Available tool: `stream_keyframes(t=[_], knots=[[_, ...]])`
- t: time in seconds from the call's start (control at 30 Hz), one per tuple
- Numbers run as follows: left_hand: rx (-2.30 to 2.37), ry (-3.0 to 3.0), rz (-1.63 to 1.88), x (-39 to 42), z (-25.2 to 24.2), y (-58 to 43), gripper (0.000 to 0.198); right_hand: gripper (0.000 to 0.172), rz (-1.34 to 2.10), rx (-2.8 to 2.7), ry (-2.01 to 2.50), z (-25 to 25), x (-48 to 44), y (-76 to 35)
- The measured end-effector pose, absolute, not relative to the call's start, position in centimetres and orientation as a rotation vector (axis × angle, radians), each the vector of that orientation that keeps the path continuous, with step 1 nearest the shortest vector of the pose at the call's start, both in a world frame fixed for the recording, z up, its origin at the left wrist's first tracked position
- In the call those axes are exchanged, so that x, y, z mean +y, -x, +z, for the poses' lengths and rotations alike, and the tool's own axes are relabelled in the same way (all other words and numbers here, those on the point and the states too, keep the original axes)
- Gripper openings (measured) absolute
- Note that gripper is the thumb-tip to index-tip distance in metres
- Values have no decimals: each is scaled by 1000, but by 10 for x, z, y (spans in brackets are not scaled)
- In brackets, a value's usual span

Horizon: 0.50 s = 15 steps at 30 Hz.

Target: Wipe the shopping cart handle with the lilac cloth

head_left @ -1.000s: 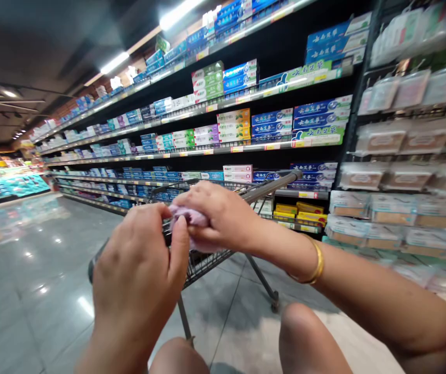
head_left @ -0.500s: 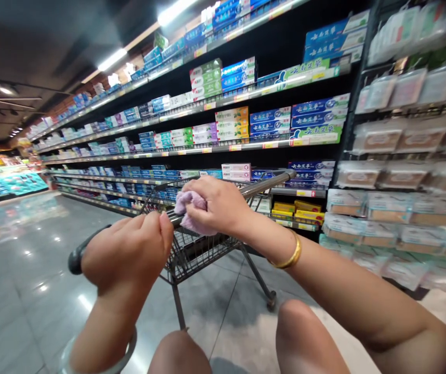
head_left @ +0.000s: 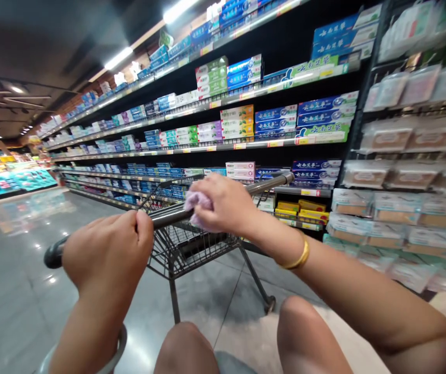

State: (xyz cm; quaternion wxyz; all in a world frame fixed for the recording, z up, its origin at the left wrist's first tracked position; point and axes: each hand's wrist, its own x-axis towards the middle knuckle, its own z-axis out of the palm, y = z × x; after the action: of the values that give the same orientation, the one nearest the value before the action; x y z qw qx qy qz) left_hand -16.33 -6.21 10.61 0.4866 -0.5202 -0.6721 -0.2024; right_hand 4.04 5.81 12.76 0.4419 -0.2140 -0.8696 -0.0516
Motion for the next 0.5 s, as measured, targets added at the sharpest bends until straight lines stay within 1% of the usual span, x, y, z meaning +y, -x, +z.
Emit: stream_keyframes(t=[0.03, 0.13, 0.2, 0.27, 0.33, 0.4, 0.47, 0.5], knots=[[-1608, 1310, -499, -60, 109, 156, 40, 33, -146, -2174, 489, 127, 50, -30], [-1542, 1487, -596, -49, 118, 135, 34, 36, -133, -2193, 384, 123, 46, -15], [-1618, 1503, -622, -40, 126, 122, 38, 36, -87, -2179, 305, 122, 54, -24], [-1705, 1472, -643, -31, 133, 111, 42, 31, 8, -2104, 239, 123, 64, -45], [-1752, 1469, -634, -22, 136, 101, 45, 24, 175, -1963, 229, 128, 70, -69], [-1793, 1510, -564, -14, 134, 92, 50, 25, 356, -1868, 266, 138, 74, -89], [-1841, 1521, -483, -6, 129, 86, 58, 25, 415, -1903, 319, 147, 79, -96], [-1851, 1509, -458, -3, 125, 83, 62, 24, 382, -1960, 352, 150, 83, -95]])
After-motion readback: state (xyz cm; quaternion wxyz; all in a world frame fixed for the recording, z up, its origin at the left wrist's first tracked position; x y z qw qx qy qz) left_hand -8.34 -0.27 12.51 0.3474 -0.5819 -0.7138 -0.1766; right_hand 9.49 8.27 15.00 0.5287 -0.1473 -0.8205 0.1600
